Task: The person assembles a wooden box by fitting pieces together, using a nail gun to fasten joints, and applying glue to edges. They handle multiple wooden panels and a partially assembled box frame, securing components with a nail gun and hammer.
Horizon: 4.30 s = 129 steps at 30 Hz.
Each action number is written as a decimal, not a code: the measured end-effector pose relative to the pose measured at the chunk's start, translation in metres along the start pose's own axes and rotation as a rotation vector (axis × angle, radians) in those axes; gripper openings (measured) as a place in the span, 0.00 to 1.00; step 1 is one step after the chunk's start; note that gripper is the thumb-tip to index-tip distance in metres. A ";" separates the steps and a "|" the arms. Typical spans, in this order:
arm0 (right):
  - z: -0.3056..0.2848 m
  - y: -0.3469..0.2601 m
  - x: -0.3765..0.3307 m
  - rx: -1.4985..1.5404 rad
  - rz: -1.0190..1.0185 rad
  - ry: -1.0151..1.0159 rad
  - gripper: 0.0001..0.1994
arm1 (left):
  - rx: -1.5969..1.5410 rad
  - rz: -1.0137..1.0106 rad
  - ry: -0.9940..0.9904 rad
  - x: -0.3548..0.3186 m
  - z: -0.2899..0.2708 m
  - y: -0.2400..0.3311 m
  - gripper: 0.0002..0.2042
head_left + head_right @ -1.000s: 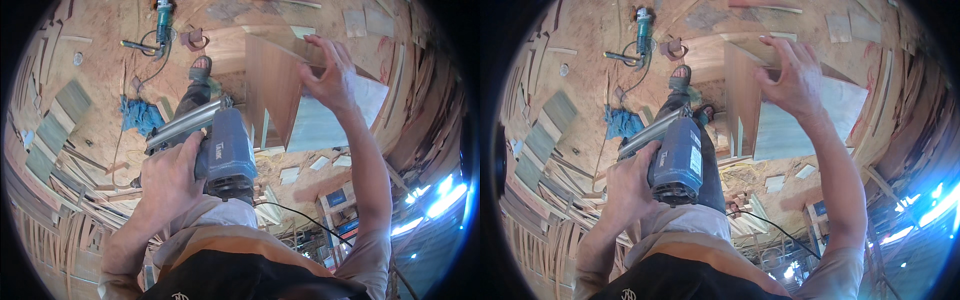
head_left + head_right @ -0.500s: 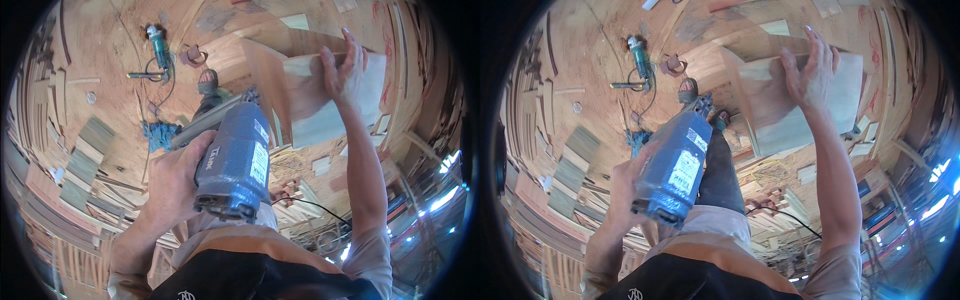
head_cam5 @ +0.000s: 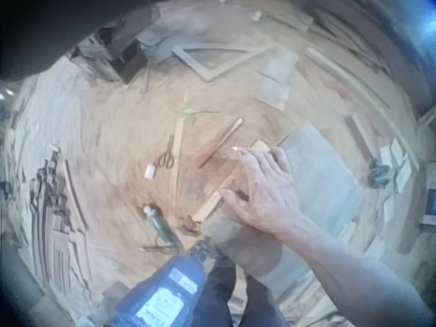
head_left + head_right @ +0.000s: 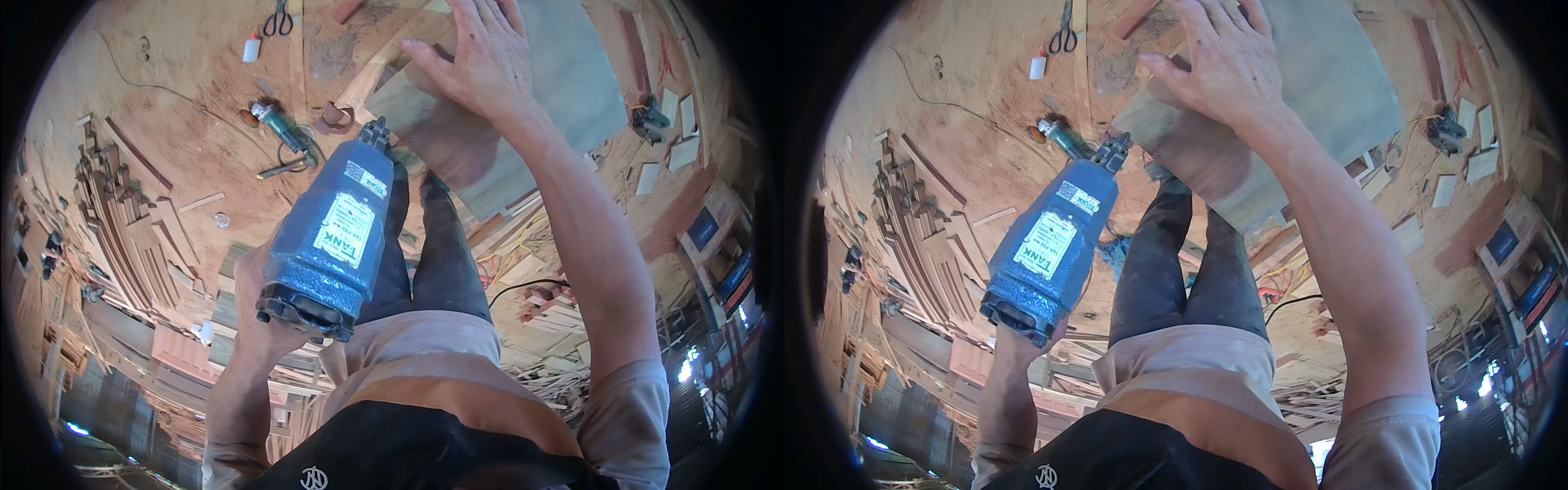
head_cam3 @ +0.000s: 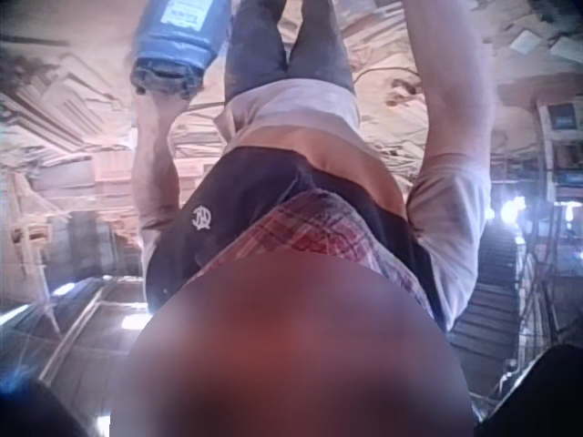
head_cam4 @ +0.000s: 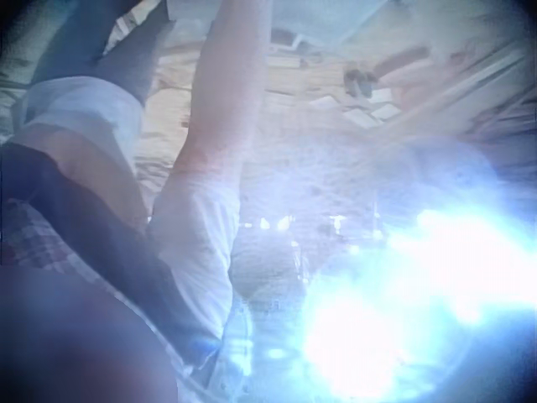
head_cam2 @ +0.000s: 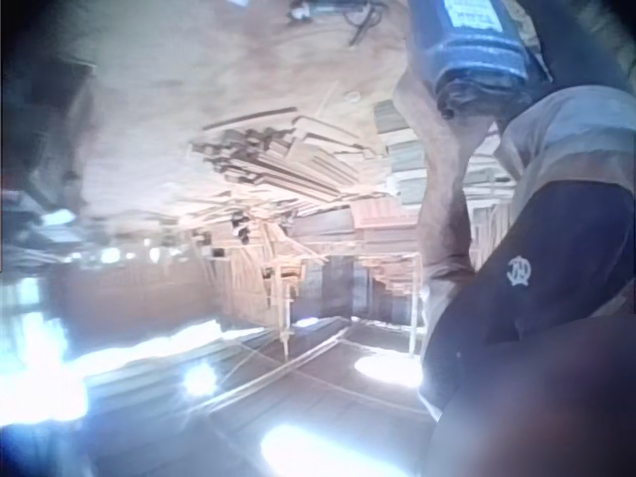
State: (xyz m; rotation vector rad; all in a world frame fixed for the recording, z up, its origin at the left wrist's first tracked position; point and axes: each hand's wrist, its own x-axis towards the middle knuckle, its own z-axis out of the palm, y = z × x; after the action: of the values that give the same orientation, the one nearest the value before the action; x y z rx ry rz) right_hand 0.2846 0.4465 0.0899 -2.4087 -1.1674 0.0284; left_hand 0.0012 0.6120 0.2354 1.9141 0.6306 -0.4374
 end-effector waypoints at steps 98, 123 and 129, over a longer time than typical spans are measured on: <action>-0.039 -0.010 -0.156 -0.078 0.386 0.396 0.33 | 0.233 -0.178 -0.054 0.012 -0.016 0.072 0.21; -0.030 -0.005 -0.163 -0.025 0.423 0.395 0.33 | 0.340 -0.145 -0.177 0.008 0.036 0.066 0.21; -0.037 -0.009 -0.163 -0.022 0.427 0.372 0.32 | 0.334 -0.057 -0.209 0.017 0.036 0.078 0.20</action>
State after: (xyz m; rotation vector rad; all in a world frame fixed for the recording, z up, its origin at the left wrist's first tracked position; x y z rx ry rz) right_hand 0.1814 0.3153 0.0980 -2.4967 -0.4827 -0.2847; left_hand 0.0614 0.5573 0.2674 2.1296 0.4981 -0.8097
